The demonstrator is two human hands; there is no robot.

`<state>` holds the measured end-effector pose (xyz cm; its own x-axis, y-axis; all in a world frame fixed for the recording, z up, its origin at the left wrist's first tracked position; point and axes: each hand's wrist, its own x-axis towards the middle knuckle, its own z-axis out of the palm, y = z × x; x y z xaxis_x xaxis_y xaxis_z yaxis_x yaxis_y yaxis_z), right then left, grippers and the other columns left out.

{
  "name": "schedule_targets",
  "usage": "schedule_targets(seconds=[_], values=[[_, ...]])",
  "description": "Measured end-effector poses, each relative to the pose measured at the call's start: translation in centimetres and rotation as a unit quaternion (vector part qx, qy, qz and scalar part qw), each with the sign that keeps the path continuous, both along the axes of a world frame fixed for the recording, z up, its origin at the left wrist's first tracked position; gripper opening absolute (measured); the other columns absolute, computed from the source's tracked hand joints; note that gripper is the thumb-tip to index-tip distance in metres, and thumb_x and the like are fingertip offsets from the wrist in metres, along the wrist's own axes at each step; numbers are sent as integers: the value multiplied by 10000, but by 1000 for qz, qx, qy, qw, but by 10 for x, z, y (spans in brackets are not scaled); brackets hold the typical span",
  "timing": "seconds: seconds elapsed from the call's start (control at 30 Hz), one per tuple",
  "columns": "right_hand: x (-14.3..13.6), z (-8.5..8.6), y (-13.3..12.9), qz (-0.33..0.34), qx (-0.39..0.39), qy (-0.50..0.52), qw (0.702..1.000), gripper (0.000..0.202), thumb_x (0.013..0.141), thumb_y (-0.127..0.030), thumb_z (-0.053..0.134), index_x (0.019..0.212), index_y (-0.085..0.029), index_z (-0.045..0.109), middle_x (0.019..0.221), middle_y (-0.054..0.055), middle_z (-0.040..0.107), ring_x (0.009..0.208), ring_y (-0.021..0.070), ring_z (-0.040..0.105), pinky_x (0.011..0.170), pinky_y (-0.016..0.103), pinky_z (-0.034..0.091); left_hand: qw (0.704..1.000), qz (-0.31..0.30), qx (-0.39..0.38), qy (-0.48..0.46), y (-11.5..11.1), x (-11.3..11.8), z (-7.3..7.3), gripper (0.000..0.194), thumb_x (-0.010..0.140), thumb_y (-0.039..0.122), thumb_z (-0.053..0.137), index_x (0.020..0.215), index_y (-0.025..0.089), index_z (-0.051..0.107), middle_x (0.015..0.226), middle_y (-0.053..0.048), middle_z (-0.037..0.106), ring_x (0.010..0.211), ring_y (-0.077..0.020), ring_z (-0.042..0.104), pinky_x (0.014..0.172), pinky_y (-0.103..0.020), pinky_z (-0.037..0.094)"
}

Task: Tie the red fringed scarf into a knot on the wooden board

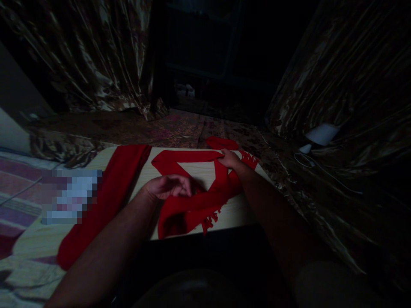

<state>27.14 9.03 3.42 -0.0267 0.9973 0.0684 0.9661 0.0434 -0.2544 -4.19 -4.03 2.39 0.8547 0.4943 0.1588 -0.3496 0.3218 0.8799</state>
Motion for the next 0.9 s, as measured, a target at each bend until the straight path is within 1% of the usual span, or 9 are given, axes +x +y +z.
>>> schedule_targets(seconds=[0.1,0.17,0.27,0.43,0.57,0.67,0.77,0.83,0.9], values=[[-3,-1,-1,13,12,-19,1000,570,872,-376,657,1403,-198,556,1281,136,687,1128,258,661,904,303,489,993,-115,34,23,4,3,1,744,670,741,739,1056,109,660,1107,-266,711,752,-303,744,450,-237,502],[-5,1,-1,-4,-1,-22,1000,492,873,-374,662,1315,-159,630,1219,153,713,1080,255,680,860,278,493,992,-114,37,28,6,5,2,710,721,698,730,1128,126,629,1108,-251,713,721,-286,742,435,-228,486],[-7,4,-1,-38,-39,-15,998,395,872,-398,654,1147,-124,725,1121,172,742,1009,259,705,770,252,491,997,-41,37,60,7,12,1,626,765,608,749,1141,124,619,1071,-216,721,773,-269,737,520,-244,522],[-4,23,-13,-108,-25,-35,993,451,849,-390,665,1162,-70,716,1131,244,720,1002,297,706,714,276,469,974,171,50,137,8,35,-7,453,807,508,751,1038,130,652,994,-144,728,793,-195,700,636,-256,517],[4,44,-42,10,-91,-63,994,471,892,-562,590,950,-130,767,944,159,759,857,246,698,670,271,438,944,201,124,228,8,46,-10,439,748,489,804,978,135,682,866,-64,708,699,-132,616,626,-240,450],[17,51,-73,107,-106,-37,988,429,889,-564,594,867,-167,755,822,78,746,772,199,669,683,260,443,932,193,158,263,8,48,-9,440,722,494,812,961,143,695,857,-42,701,707,-129,589,677,-259,453],[35,46,-105,222,-78,40,971,409,780,-474,736,1094,-211,739,1106,63,734,1000,215,661,860,277,470,923,192,183,280,6,49,-7,394,741,475,788,945,148,703,907,-58,719,780,-154,613,749,-278,470],[46,39,-121,281,-90,64,953,695,652,-412,839,1303,-249,660,1364,85,621,1217,262,582,998,332,439,911,196,207,298,6,54,-3,354,768,435,760,980,156,712,947,-78,731,819,-181,637,771,-290,480],[54,29,-131,287,-104,57,950,894,577,-343,882,1414,-253,579,1464,118,532,1310,306,515,1055,384,410,878,219,259,337,7,66,4,344,782,368,737,1067,176,715,973,-93,736,844,-214,657,774,-304,489]])
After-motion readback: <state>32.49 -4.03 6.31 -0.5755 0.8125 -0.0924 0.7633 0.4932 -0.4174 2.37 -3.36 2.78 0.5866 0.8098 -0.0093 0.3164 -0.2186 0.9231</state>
